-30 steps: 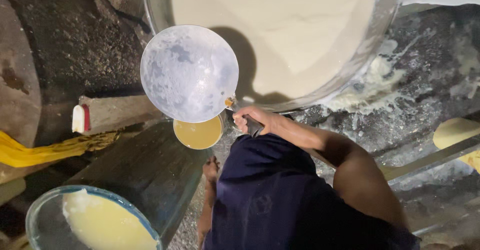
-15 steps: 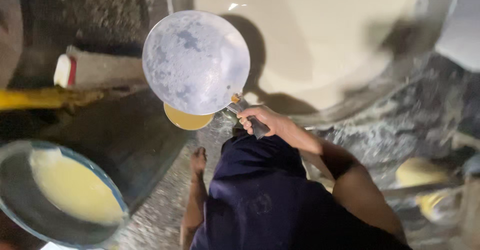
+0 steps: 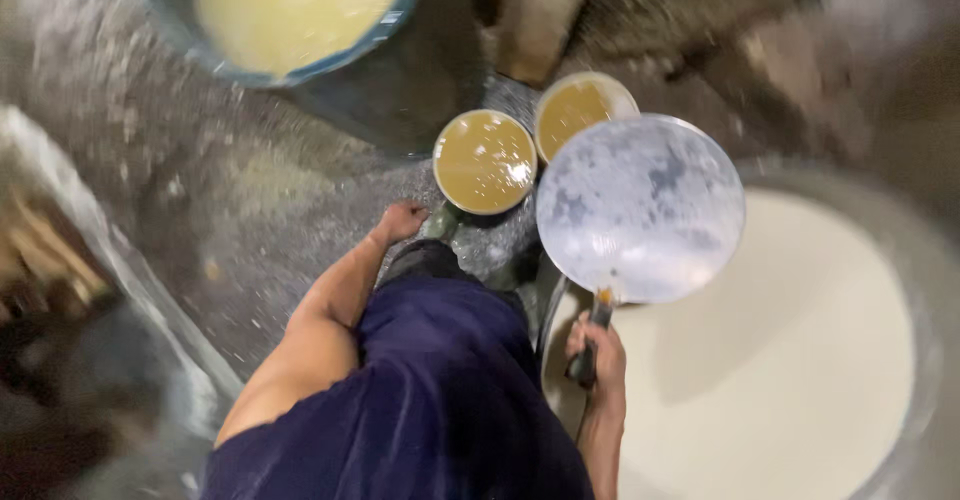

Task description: The person stands over a large vat of white liquid and uses a wide metal ladle to scoop yellowish liquid from its surface, pouring each ladleful into buckets on the floor. They repeat the scooping and pouring cycle, steadying the buckets with the other hand, and at the end set the ladle on the vat rim and step away.

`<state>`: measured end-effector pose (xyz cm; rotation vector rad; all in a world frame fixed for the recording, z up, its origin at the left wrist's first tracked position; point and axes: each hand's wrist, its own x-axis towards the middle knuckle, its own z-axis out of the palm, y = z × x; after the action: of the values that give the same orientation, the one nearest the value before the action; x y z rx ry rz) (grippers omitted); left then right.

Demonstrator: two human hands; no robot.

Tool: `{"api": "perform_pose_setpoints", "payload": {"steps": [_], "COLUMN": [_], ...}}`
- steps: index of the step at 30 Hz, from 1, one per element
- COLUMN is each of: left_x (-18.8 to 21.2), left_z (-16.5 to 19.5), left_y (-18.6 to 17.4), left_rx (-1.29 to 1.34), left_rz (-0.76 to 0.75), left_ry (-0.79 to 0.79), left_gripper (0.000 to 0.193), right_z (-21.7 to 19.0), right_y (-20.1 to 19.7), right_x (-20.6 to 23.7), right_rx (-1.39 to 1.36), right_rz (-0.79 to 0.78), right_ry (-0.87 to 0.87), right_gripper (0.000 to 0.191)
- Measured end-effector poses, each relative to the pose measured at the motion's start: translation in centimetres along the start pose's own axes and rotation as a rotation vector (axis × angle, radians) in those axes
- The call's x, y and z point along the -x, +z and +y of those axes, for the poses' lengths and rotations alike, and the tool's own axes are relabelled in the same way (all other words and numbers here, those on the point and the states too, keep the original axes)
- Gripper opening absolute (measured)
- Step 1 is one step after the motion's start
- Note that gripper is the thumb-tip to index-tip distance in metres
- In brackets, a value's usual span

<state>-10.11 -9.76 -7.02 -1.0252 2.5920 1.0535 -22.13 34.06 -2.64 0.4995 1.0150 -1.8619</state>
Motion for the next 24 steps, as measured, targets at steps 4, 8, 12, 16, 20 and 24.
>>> {"api": "perform_pose_setpoints", "payload": {"steps": [4, 8, 12, 16, 20, 24], "left_x": [0.7, -0.6, -5.2, -9.9, -13.2, -16.1], "left_z": [-3.5, -6.9, -11.8, -16.3, -19.0, -19.7], "left_y": [-3.3, -6.5, -10.9, -17.4, -21.4, -23.4], "left_rx": [0.288, 0.76, 1.274, 1.115, 0.736, 0.766], "left_rz": [0.144, 0.429, 0.677, 1.08, 1.266, 1.261], "left_ry": [-0.361, -0.48, -0.416, -0.438, -0.449, -0.449], "left_gripper": [0.036, 0.036, 0.036, 0.037, 0.05, 0.069], "right_z": [-4.2, -7.8, -9.0, -7.6, -6.1, -3.8], "right_y": [6.1, 16.1, 28.0, 39.9, 49.6, 57.0], "right_x": [-0.2, -1.5, -7.4, -15.2, -23.6, -34.7], "right_rx": [0.098, 0.241, 0.516, 0.814, 0.934, 1.098], "right_rz": [-0.193, -0.468, -0.366, -0.235, -0.169, 0.0], "right_ry": [0.001, -0.083, -0.181, -0.287, -0.23, -0.291], "right_gripper": [0.028, 0.033, 0.028, 0.013, 0.01, 0.014]}}
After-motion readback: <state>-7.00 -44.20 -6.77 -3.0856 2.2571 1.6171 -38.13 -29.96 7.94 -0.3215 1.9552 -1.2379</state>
